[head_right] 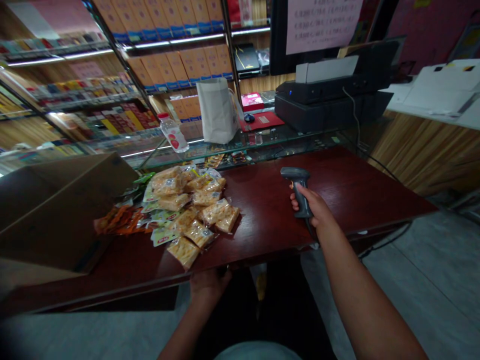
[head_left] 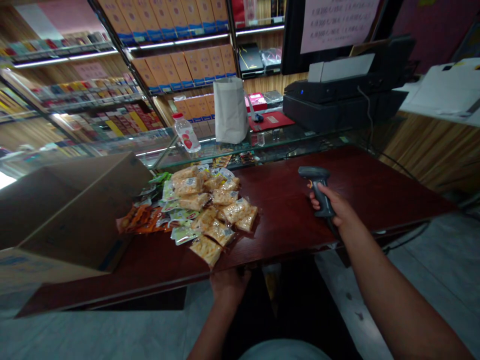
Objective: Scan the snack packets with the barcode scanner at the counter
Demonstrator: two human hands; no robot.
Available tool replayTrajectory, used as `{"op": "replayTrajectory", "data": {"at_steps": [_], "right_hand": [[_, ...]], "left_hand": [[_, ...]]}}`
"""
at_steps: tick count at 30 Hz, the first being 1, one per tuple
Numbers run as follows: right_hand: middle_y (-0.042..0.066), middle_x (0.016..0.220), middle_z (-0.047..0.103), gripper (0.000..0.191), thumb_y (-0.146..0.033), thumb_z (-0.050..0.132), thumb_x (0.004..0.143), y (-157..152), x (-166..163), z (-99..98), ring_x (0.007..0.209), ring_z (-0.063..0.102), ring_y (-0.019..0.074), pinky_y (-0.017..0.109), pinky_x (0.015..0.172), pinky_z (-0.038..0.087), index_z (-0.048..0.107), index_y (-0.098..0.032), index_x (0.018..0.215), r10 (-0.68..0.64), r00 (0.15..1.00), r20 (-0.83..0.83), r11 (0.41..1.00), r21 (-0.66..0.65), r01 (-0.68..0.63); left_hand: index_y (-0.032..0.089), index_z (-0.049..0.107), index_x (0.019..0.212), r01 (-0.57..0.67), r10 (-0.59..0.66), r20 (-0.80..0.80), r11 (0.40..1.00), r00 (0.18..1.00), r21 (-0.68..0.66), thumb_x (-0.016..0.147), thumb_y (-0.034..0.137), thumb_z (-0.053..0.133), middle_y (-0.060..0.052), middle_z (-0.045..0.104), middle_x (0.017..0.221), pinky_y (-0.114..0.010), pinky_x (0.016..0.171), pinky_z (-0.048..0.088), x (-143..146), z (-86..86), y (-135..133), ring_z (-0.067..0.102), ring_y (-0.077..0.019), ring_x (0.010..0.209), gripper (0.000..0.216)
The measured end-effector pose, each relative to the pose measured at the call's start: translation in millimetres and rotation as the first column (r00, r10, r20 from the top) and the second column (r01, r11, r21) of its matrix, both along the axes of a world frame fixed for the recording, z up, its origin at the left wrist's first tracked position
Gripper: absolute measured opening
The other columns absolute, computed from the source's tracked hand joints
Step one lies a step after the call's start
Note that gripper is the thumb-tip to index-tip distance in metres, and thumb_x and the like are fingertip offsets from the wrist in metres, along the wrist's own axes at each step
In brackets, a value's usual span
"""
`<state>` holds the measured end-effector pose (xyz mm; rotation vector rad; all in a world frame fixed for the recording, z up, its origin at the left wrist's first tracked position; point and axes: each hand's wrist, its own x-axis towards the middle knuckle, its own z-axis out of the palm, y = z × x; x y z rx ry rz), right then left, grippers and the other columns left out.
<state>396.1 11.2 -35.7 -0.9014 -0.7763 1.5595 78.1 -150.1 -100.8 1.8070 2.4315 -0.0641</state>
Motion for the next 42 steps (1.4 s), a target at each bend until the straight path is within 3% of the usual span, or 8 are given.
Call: {"op": "replayTrajectory", "data": {"at_steps": [5, 8, 15, 42], "right_hand": [[-0.001, 0.064, 0.067, 0.028, -0.041, 0.078, 0.075, -1.3, 0.3, 1.2, 0.046, 0.055, 0.0089, 0.016, 0.038, 0.047, 0.072, -0.019, 0.091, 0.003, 1.0, -0.017, 1.0, -0.001, -0.003], [-0.001, 0.065, 0.067, 0.028, -0.042, 0.077, 0.076, -2.0, 1.0, 2.0, 0.047, 0.054, 0.0088, 0.016, 0.038, 0.047, 0.072, -0.019, 0.091, 0.002, 1.0, -0.02, 1.0, 0.002, -0.002], [-0.002, 0.065, 0.064, 0.022, -0.04, 0.072, 0.079, -3.8, 1.6, 4.5, 0.046, 0.053, 0.0101, 0.018, 0.037, 0.045, 0.071, -0.021, 0.09, 0.007, 1.0, -0.018, 1.0, 0.004, -0.007], [-0.001, 0.066, 0.065, 0.022, -0.041, 0.07, 0.082, -3.6, 3.1, 3.4, 0.046, 0.053, 0.0092, 0.017, 0.038, 0.046, 0.071, -0.02, 0.088, -0.006, 1.0, -0.013, 1.0, -0.005, 0.006]], "left_hand": [[0.01, 0.051, 0.137, -0.038, 0.036, -0.041, 0.998, 0.999, -0.049, 0.081, 0.045, 0.056, -0.022, 0.055, 0.133, -0.043, 0.089, 0.047, 6.6, -4.5, -32.4, 0.049, -0.0369, 0.123, 0.065], [0.008, 0.04, 0.144, -0.086, 0.085, -0.016, 0.992, 0.996, -0.087, 0.082, 0.046, 0.055, -0.024, 0.05, 0.137, -0.042, 0.088, 0.047, 6.8, -3.1, -37.4, 0.049, -0.0369, 0.123, 0.074], [0.008, 0.033, 0.149, -0.152, 0.16, 0.049, 0.979, 0.986, -0.134, 0.083, 0.054, 0.05, -0.025, 0.045, 0.141, -0.045, 0.088, 0.047, 0.3, -4.4, -41.2, 0.049, -0.0386, 0.121, 0.081], [0.013, 0.034, 0.149, -0.114, 0.12, 0.02, 0.975, 0.993, -0.191, 0.082, 0.057, 0.052, -0.024, 0.051, 0.134, -0.043, 0.085, 0.048, -1.0, 2.4, -35.5, 0.055, -0.0375, 0.117, 0.082]]}}
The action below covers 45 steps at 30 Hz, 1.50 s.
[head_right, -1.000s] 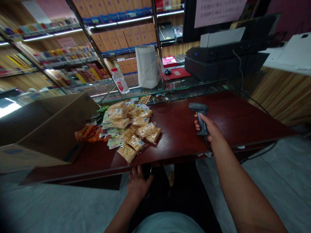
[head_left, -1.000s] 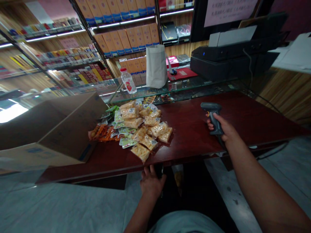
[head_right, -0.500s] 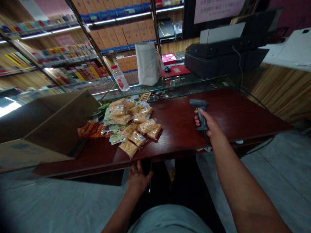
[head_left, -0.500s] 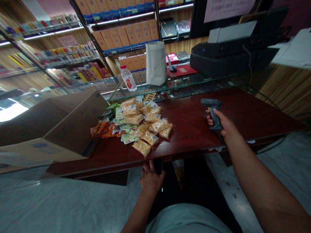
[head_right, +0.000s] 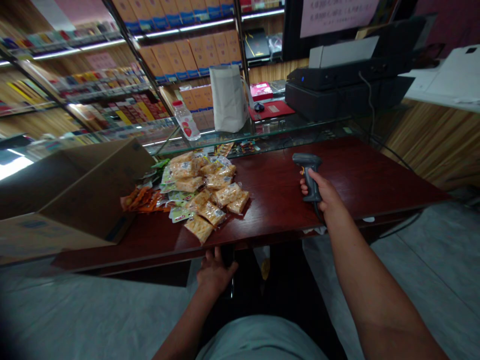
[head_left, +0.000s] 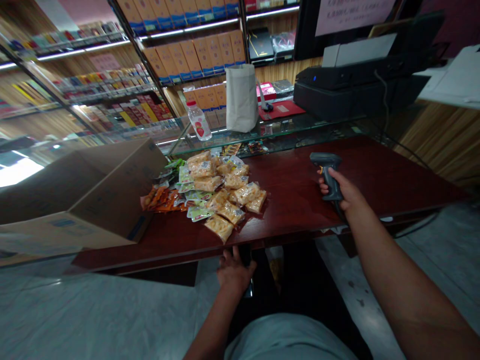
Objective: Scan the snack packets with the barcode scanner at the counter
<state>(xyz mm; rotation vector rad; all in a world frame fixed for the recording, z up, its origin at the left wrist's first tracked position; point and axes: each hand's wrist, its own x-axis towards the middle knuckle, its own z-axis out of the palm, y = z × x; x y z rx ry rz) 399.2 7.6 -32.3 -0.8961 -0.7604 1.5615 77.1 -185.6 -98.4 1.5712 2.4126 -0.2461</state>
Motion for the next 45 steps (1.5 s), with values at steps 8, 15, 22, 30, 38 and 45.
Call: {"op": "replayTrajectory", "data": {"at_steps": [8, 15, 22, 30, 38, 45], "right_hand": [[-0.001, 0.066, 0.065, 0.021, -0.04, 0.069, 0.083, 1.0, 0.8, -1.2, 0.046, 0.053, 0.0091, 0.017, 0.038, 0.046, 0.071, -0.02, 0.087, 0.004, 1.0, -0.006, 1.0, -0.007, -0.004], [-0.001, 0.067, 0.065, 0.022, -0.041, 0.07, 0.082, 3.1, 2.7, -3.3, 0.046, 0.054, 0.0093, 0.018, 0.038, 0.046, 0.071, -0.02, 0.089, 0.027, 1.0, -0.009, 1.0, -0.01, -0.027], [-0.001, 0.066, 0.065, 0.022, -0.041, 0.073, 0.081, 2.5, 3.2, -4.1, 0.047, 0.055, 0.0098, 0.017, 0.036, 0.046, 0.071, -0.02, 0.089, 0.02, 1.0, -0.02, 1.0, -0.012, -0.021], [0.0, 0.066, 0.066, 0.018, -0.037, 0.068, 0.085, 1.1, 1.6, -1.2, 0.045, 0.054, 0.0094, 0.017, 0.037, 0.047, 0.072, -0.019, 0.087, 0.01, 0.999, -0.03, 1.0, -0.023, -0.01], [0.0, 0.065, 0.065, 0.018, -0.037, 0.068, 0.085, 0.6, 1.1, -0.9, 0.045, 0.054, 0.0097, 0.017, 0.036, 0.048, 0.072, -0.019, 0.086, 0.006, 0.999, -0.031, 1.0, -0.012, -0.006], [0.0, 0.064, 0.067, 0.019, -0.036, 0.066, 0.087, 1.2, 1.2, -1.6, 0.045, 0.053, 0.0087, 0.015, 0.036, 0.048, 0.072, -0.018, 0.086, 0.009, 0.999, -0.047, 1.0, -0.013, -0.01]], "left_hand": [[0.011, 0.027, 0.151, 0.077, -0.087, 0.034, 0.969, 0.996, 0.233, 0.087, 0.061, 0.049, -0.022, 0.056, 0.129, -0.042, 0.089, 0.05, -30.3, -9.7, -37.3, 0.061, -0.0331, 0.111, 0.085], [0.032, 0.057, 0.134, 0.47, -0.51, -0.066, 0.724, 0.858, 0.505, 0.091, 0.042, 0.054, -0.01, 0.05, 0.142, -0.048, 0.103, 0.045, -82.0, -27.2, -96.4, 0.048, -0.0311, 0.129, 0.045], [0.041, 0.056, 0.135, 0.683, -0.677, -0.208, 0.575, 0.706, 0.45, 0.091, 0.031, 0.056, -0.006, 0.041, 0.151, -0.052, 0.108, 0.041, -88.6, -27.6, -109.0, 0.041, -0.0305, 0.134, 0.045], [0.043, 0.058, 0.132, 0.716, -0.714, -0.191, 0.566, 0.674, 0.408, 0.091, 0.032, 0.056, -0.007, 0.042, 0.15, -0.056, 0.108, 0.039, -90.6, -24.5, -106.0, 0.042, -0.0316, 0.134, 0.042], [0.042, 0.061, 0.128, 0.714, -0.73, -0.162, 0.557, 0.665, 0.424, 0.091, 0.032, 0.057, -0.006, 0.041, 0.149, -0.059, 0.111, 0.034, -92.3, -25.0, -103.2, 0.039, -0.0311, 0.135, 0.039], [0.04, 0.063, 0.127, 0.739, -0.754, -0.19, 0.504, 0.629, 0.447, 0.09, 0.034, 0.059, -0.007, 0.042, 0.148, -0.057, 0.112, 0.033, -94.1, -23.1, -102.6, 0.039, -0.0302, 0.134, 0.037]]}}
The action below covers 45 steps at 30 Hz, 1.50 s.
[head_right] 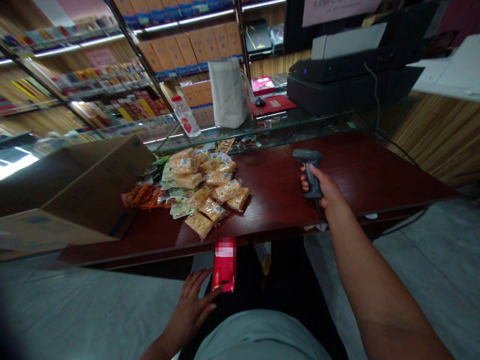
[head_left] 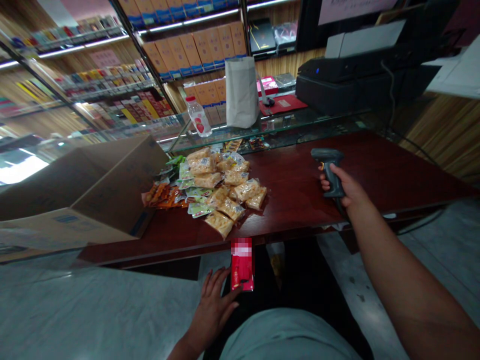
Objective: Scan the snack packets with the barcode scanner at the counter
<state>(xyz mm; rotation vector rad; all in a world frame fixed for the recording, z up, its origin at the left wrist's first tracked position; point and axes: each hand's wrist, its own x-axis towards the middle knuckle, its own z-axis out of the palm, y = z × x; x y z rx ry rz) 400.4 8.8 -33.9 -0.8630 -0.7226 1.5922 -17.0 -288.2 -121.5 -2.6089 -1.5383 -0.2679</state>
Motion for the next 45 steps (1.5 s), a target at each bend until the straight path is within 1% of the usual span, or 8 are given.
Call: {"op": "replayTrajectory", "data": {"at_steps": [3, 5, 10, 13, 21, 28, 35, 45], "right_hand": [[0.0, 0.064, 0.067, 0.018, -0.035, 0.065, 0.088, 0.0, 0.0, -0.1, 0.045, 0.053, 0.0089, 0.015, 0.036, 0.048, 0.072, -0.019, 0.086, 0.003, 1.0, -0.003, 1.0, -0.003, -0.003], [0.001, 0.064, 0.066, 0.019, -0.035, 0.066, 0.087, -0.2, -0.2, 0.1, 0.045, 0.054, 0.0088, 0.015, 0.036, 0.048, 0.072, -0.018, 0.086, 0.004, 1.0, -0.006, 1.0, -0.004, -0.004], [0.0, 0.065, 0.065, 0.019, -0.036, 0.067, 0.086, -0.8, -0.4, 1.2, 0.045, 0.055, 0.0083, 0.015, 0.037, 0.048, 0.071, -0.018, 0.087, 0.002, 1.0, -0.013, 1.0, -0.009, -0.002], [0.0, 0.064, 0.065, 0.02, -0.036, 0.065, 0.088, -0.7, -0.8, 1.8, 0.045, 0.054, 0.008, 0.014, 0.037, 0.047, 0.071, -0.017, 0.086, 0.0, 1.0, -0.016, 1.0, -0.012, 0.0], [0.0, 0.064, 0.065, 0.019, -0.034, 0.064, 0.089, -1.2, -1.1, 3.1, 0.045, 0.054, 0.0085, 0.015, 0.036, 0.048, 0.072, -0.017, 0.087, -0.004, 1.0, -0.016, 1.0, -0.019, 0.004], [0.0, 0.064, 0.065, 0.02, -0.035, 0.063, 0.09, -1.1, -1.3, 3.8, 0.044, 0.054, 0.0079, 0.014, 0.037, 0.048, 0.071, -0.017, 0.087, -0.001, 1.0, -0.013, 1.0, -0.027, 0.001], [0.0, 0.064, 0.066, 0.018, -0.036, 0.065, 0.088, -2.4, -0.6, 4.3, 0.045, 0.054, 0.0087, 0.015, 0.036, 0.048, 0.071, -0.018, 0.087, -0.002, 1.0, -0.003, 1.0, -0.026, 0.002], [0.0, 0.064, 0.064, 0.019, -0.037, 0.067, 0.086, -1.9, -0.7, 3.9, 0.045, 0.054, 0.0085, 0.015, 0.037, 0.048, 0.07, -0.018, 0.086, -0.004, 1.0, 0.016, 1.0, -0.012, 0.004]], "left_hand": [[0.041, 0.061, 0.128, 0.01, -0.01, -0.014, 1.0, 1.0, -0.001, 0.09, 0.035, 0.059, -0.007, 0.043, 0.146, -0.058, 0.112, 0.031, -1.3, -1.0, 6.2, 0.04, -0.0305, 0.133, 0.038], [0.04, 0.06, 0.13, -0.021, 0.022, -0.007, 1.0, 1.0, 0.014, 0.091, 0.035, 0.058, -0.008, 0.043, 0.146, -0.058, 0.112, 0.032, -3.6, -3.6, 15.0, 0.041, -0.0308, 0.133, 0.04], [0.031, 0.059, 0.134, -0.231, 0.223, 0.08, 0.967, 0.972, 0.106, 0.094, 0.038, 0.052, -0.013, 0.04, 0.148, -0.057, 0.108, 0.035, -14.2, -13.5, 41.9, 0.04, -0.034, 0.134, 0.042], [0.028, 0.058, 0.135, -0.295, 0.281, 0.12, 0.948, 0.952, 0.116, 0.095, 0.04, 0.048, -0.015, 0.041, 0.147, -0.056, 0.107, 0.037, -19.9, -17.5, 47.9, 0.041, -0.0343, 0.133, 0.043], [0.026, 0.057, 0.135, -0.279, 0.265, 0.154, 0.957, 0.952, 0.078, 0.095, 0.039, 0.048, -0.014, 0.046, 0.143, -0.053, 0.105, 0.04, -19.9, -21.0, 36.8, 0.044, -0.0335, 0.131, 0.043], [0.027, 0.058, 0.133, -0.273, 0.256, 0.201, 0.96, 0.945, 0.061, 0.094, 0.035, 0.052, -0.012, 0.051, 0.138, -0.048, 0.104, 0.043, -12.2, -14.9, 35.0, 0.048, -0.0296, 0.126, 0.04], [0.027, 0.061, 0.129, -0.232, 0.212, 0.209, 0.97, 0.955, 0.072, 0.094, 0.031, 0.052, -0.012, 0.05, 0.138, -0.048, 0.101, 0.045, -11.5, -9.9, 30.6, 0.048, -0.0294, 0.125, 0.037], [0.029, 0.065, 0.124, -0.24, 0.222, 0.234, 0.969, 0.946, 0.05, 0.094, 0.03, 0.052, -0.011, 0.052, 0.137, -0.049, 0.101, 0.046, -7.4, -12.2, 23.5, 0.048, -0.0297, 0.125, 0.033]]}}
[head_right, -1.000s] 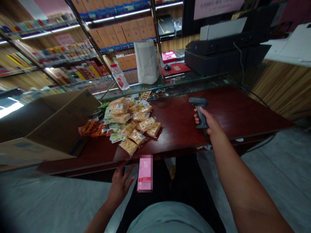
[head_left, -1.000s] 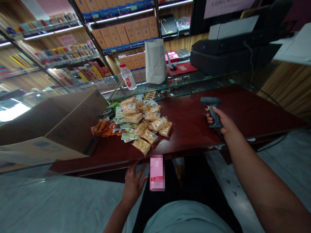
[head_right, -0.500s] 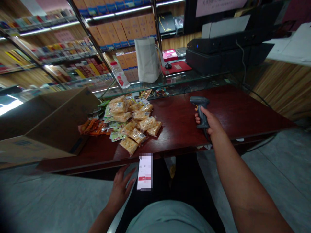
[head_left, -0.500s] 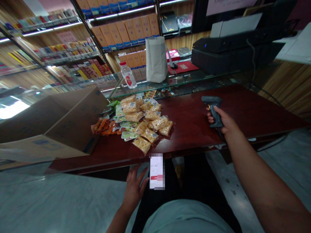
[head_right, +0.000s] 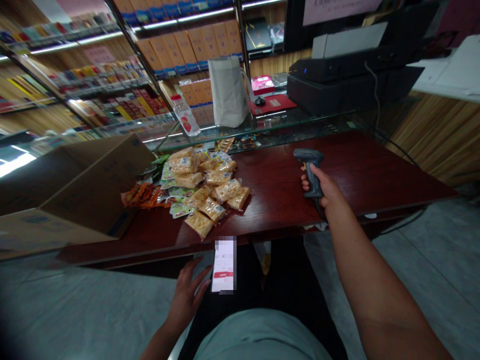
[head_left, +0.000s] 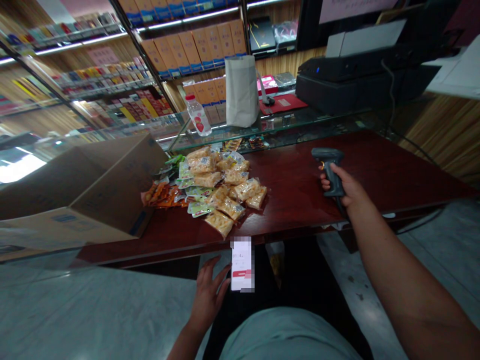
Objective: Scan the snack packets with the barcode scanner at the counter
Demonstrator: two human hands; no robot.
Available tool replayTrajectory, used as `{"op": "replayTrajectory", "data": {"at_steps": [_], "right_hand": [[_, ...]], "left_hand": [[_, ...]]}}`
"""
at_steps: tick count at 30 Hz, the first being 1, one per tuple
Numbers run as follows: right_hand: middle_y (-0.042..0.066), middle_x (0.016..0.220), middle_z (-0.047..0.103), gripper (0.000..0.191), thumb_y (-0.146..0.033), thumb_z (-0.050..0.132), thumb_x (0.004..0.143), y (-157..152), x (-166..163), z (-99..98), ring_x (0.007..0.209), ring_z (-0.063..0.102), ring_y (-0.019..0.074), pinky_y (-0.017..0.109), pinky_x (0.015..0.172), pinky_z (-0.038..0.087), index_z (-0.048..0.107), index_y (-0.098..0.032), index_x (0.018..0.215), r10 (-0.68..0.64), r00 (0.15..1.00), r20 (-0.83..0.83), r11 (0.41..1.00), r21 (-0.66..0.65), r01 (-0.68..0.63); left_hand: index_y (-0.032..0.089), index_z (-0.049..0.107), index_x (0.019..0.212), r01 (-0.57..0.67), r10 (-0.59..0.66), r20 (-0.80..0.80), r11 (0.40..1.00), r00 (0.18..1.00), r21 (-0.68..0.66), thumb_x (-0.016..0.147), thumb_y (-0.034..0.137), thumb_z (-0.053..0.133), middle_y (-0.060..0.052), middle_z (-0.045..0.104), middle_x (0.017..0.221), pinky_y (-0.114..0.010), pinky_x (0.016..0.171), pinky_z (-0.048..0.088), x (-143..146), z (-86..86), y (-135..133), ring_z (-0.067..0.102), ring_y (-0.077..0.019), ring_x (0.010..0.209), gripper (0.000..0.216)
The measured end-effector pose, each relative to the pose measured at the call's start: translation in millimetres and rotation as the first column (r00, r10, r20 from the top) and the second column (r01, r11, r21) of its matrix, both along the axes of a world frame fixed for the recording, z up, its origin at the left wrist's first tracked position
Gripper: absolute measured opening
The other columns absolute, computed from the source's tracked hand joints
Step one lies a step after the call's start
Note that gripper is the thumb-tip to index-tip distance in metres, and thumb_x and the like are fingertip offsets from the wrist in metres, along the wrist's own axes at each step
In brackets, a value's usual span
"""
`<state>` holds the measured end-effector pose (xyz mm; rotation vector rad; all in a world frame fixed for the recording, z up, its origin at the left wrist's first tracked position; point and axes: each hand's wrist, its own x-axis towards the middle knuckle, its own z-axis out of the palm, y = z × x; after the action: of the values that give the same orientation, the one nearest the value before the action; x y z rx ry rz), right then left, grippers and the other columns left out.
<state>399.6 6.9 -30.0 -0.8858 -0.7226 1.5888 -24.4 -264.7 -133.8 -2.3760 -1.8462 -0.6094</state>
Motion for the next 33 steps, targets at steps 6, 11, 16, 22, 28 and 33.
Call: {"op": "replayTrajectory", "data": {"at_steps": [6, 11, 16, 22, 28, 33], "right_hand": [[-0.001, 0.066, 0.064, 0.018, -0.038, 0.067, 0.086, -0.9, -0.3, 1.7, 0.045, 0.054, 0.0088, 0.016, 0.036, 0.048, 0.07, -0.02, 0.087, 0.005, 1.0, 0.008, 1.0, -0.002, -0.005], [0.0, 0.066, 0.064, 0.018, -0.038, 0.066, 0.087, -0.3, -0.2, 1.1, 0.045, 0.053, 0.0089, 0.016, 0.035, 0.048, 0.07, -0.02, 0.086, 0.002, 1.0, 0.001, 1.0, -0.006, -0.002], [-0.001, 0.065, 0.065, 0.019, -0.039, 0.068, 0.086, 0.2, 0.3, 0.8, 0.045, 0.053, 0.009, 0.016, 0.035, 0.048, 0.069, -0.02, 0.086, 0.003, 1.0, 0.001, 1.0, -0.008, -0.003], [-0.001, 0.066, 0.064, 0.019, -0.039, 0.066, 0.086, -0.2, -0.1, 0.4, 0.044, 0.053, 0.0089, 0.016, 0.036, 0.048, 0.069, -0.02, 0.087, 0.004, 1.0, 0.009, 1.0, -0.004, -0.004], [-0.001, 0.068, 0.063, 0.02, -0.04, 0.066, 0.085, 0.4, 0.4, 0.1, 0.044, 0.053, 0.0095, 0.017, 0.036, 0.048, 0.068, -0.021, 0.087, 0.007, 1.0, 0.028, 1.0, 0.004, -0.007], [-0.001, 0.068, 0.062, 0.022, -0.041, 0.067, 0.084, 0.8, 1.1, 0.1, 0.045, 0.054, 0.0093, 0.017, 0.037, 0.048, 0.068, -0.019, 0.088, 0.013, 0.999, 0.03, 1.0, 0.006, -0.013]], "left_hand": [[0.029, 0.066, 0.124, -0.012, 0.015, 0.083, 0.999, 0.996, -0.034, 0.093, 0.032, 0.053, -0.011, 0.054, 0.137, -0.05, 0.103, 0.045, 1.2, -0.3, -2.2, 0.049, -0.0298, 0.126, 0.033], [0.023, 0.068, 0.117, -0.144, 0.241, 0.427, 0.958, 0.872, -0.247, 0.093, 0.043, 0.05, -0.011, 0.068, 0.119, -0.047, 0.101, 0.048, 5.0, -9.1, -1.7, 0.062, -0.0271, 0.113, 0.037], [0.018, 0.073, 0.101, -0.157, 0.561, 0.68, 0.812, 0.472, -0.562, 0.078, 0.064, 0.059, -0.01, 0.077, 0.094, -0.042, 0.088, 0.056, 12.1, -17.0, 4.9, 0.072, -0.0279, 0.09, 0.053], [0.016, 0.075, 0.098, -0.022, 0.679, 0.723, 0.731, 0.125, -0.682, 0.063, 0.062, 0.075, -0.01, 0.078, 0.095, -0.037, 0.085, 0.056, 18.7, -8.0, 14.2, 0.071, -0.0275, 0.095, 0.058], [0.016, 0.075, 0.095, 0.05, 0.731, 0.679, 0.677, 0.064, -0.734, 0.06, 0.051, 0.081, -0.012, 0.078, 0.096, -0.035, 0.08, 0.056, 23.9, -3.6, 23.9, 0.072, -0.0255, 0.089, 0.049], [0.015, 0.076, 0.09, 0.126, 0.745, 0.666, 0.658, 0.026, -0.742, 0.055, 0.052, 0.085, -0.012, 0.078, 0.091, -0.036, 0.081, 0.056, 26.2, -2.1, 29.4, 0.073, -0.0253, 0.084, 0.052]]}}
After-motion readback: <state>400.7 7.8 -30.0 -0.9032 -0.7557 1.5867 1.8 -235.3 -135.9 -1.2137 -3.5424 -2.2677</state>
